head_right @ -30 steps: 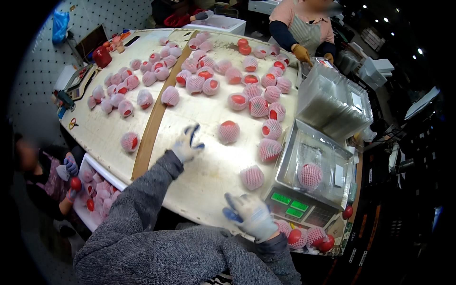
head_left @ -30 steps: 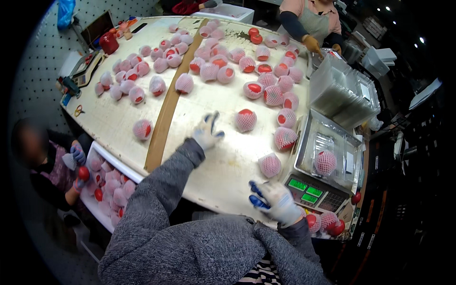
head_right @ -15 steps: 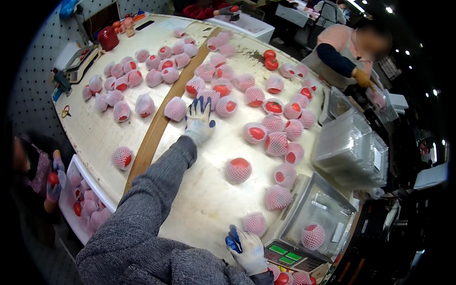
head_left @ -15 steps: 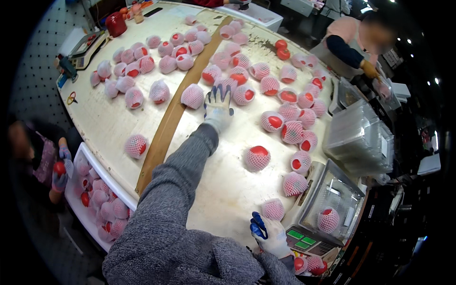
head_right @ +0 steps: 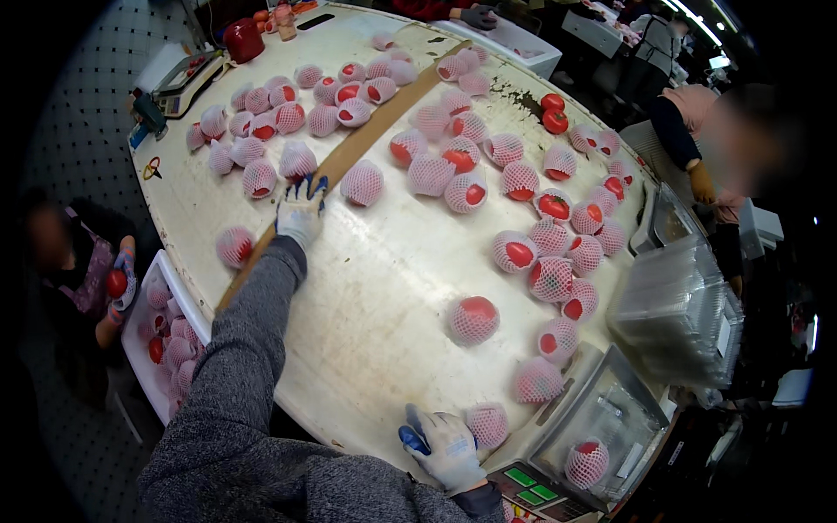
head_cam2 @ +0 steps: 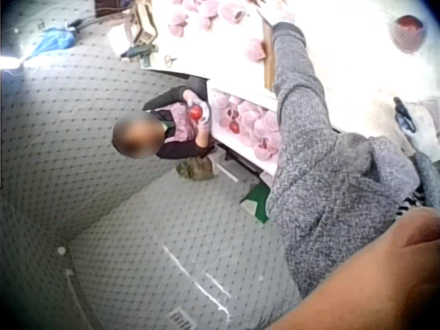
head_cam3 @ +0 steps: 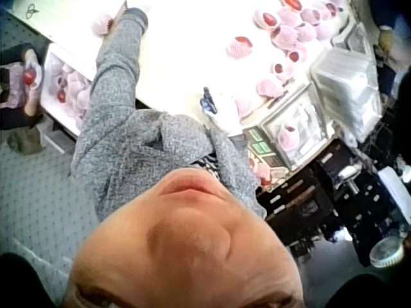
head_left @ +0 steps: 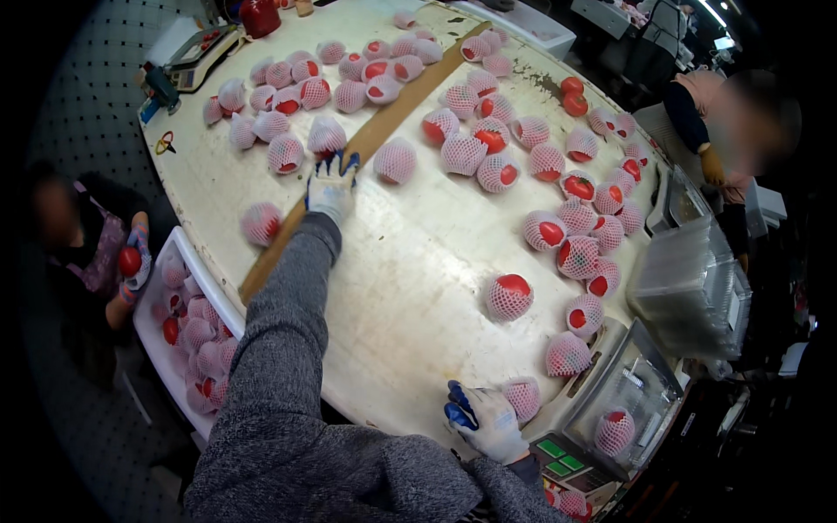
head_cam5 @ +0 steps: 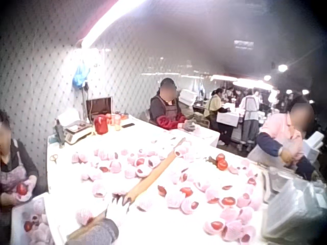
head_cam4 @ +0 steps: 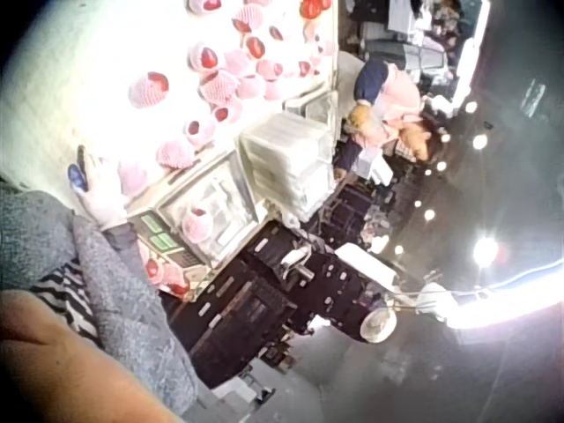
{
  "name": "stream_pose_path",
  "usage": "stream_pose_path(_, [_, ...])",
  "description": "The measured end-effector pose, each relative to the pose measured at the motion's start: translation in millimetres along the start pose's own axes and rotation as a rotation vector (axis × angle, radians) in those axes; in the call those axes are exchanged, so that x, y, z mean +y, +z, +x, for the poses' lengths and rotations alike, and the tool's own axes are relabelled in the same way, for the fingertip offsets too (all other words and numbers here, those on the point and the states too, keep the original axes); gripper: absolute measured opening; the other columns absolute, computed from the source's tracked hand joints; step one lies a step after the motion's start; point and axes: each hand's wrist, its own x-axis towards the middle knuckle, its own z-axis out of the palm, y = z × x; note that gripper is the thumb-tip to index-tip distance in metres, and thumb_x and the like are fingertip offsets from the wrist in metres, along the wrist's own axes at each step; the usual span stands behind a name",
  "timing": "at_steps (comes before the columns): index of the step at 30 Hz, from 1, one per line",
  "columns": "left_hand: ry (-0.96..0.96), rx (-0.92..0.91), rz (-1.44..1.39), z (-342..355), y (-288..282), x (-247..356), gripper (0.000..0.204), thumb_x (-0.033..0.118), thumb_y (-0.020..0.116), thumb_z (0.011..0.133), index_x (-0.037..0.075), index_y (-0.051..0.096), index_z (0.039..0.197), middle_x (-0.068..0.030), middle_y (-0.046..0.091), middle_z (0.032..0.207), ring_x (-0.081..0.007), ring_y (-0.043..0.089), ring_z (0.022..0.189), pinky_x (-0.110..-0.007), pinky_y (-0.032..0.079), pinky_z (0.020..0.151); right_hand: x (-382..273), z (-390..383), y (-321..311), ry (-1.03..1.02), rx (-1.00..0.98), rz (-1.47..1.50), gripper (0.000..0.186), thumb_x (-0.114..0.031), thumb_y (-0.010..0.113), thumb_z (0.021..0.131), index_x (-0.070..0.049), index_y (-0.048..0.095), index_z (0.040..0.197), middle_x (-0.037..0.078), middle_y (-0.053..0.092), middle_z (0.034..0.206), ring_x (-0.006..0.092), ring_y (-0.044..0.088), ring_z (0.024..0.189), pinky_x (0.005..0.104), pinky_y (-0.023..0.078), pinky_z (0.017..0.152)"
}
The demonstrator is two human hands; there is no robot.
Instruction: The person places foam-wrapped apples into plastic containers on a digital scale, closes the containers, and stacks them in a crate. The person also moves empty crates and continues packing apples throughout the clip.
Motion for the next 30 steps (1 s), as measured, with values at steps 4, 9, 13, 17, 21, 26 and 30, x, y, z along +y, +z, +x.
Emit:
stream_pose_path(4, [-0.059,-0.162,0.168,25.2,16.5,-40.3,0.051,0.032,0.043,0.090,0.024,0.040,0.141,-0.0164,0.043,0.139,-0.0385,0.043,0.124,-0.048,0.028,0.106,7.4,0.0,-0.2,0.014,-0.004,-0.064,0.053,-0.033,0.066,0.075,-0.002,0.055,0.118,0.013,0.062,0.097,0.0299,0.057,0.094,0.0396,0.044,0.083])
stream_pose_path(9, [-0.255,-0.344,0.087,65.2,-4.6,-29.1,0.051,0.033,0.046,0.089,0.023,0.042,0.139,-0.0180,0.041,0.139,-0.0381,0.042,0.125,-0.050,0.031,0.104,13.7,-7.7,-1.0,0.059,0.054,-0.079,0.055,-0.028,0.067,0.075,-0.002,0.055,0.121,0.014,0.063,0.101,0.0304,0.057,0.091,0.0396,0.043,0.084])
stream_pose_path(13, [-0.246,0.086,-0.368,77.5,-34.9,29.0,0.056,0.039,0.055,0.084,0.018,0.044,0.135,-0.0197,0.041,0.138,-0.0390,0.041,0.125,-0.051,0.034,0.100,7.0,-7.5,1.4,0.130,-0.002,-0.061,0.053,-0.029,0.066,0.076,-0.003,0.055,0.121,0.014,0.063,0.103,0.0306,0.057,0.092,0.0391,0.044,0.084])
stream_pose_path(17, [-0.107,-0.002,-0.329,62.9,-55.8,96.5,0.063,0.042,0.064,0.076,0.014,0.049,0.130,-0.0195,0.048,0.128,-0.0378,0.048,0.116,-0.050,0.040,0.094,-6.0,-6.0,5.0,0.029,-0.009,-0.061,0.055,-0.032,0.063,0.078,-0.003,0.051,0.123,0.015,0.062,0.102,0.0312,0.057,0.093,0.0396,0.044,0.085])
stream_pose_path(21, [-0.125,-0.353,-0.272,79.3,-80.8,101.2,0.064,0.040,0.066,0.074,0.012,0.050,0.129,-0.0176,0.053,0.121,-0.0368,0.055,0.109,-0.046,0.044,0.092,-10.5,-14.8,4.3,0.009,-0.006,-0.010,0.052,-0.031,0.062,0.080,-0.003,0.051,0.122,0.016,0.061,0.107,0.0321,0.057,0.098,0.0400,0.043,0.087])
stream_pose_path(26, [0.042,-0.324,-0.493,152.0,-87.3,75.7,0.074,0.046,0.069,0.071,0.010,0.048,0.132,-0.0237,0.053,0.125,-0.0360,0.051,0.118,-0.039,0.042,0.098,-4.1,-18.8,0.8,0.134,0.016,0.011,0.047,-0.035,0.057,0.086,-0.004,0.051,0.122,0.017,0.061,0.104,0.0328,0.057,0.096,0.0400,0.044,0.084])
stream_pose_path(30, [-0.073,-0.183,-0.634,179.3,-46.3,109.5,0.094,0.047,0.071,0.069,0.011,0.028,0.144,-0.0232,0.038,0.139,-0.0411,0.038,0.128,-0.043,0.036,0.103,-0.9,-8.2,1.4,0.082,0.052,0.013,0.048,-0.034,0.057,0.086,-0.003,0.050,0.122,0.016,0.061,0.103,0.0330,0.058,0.094,0.0400,0.045,0.082])
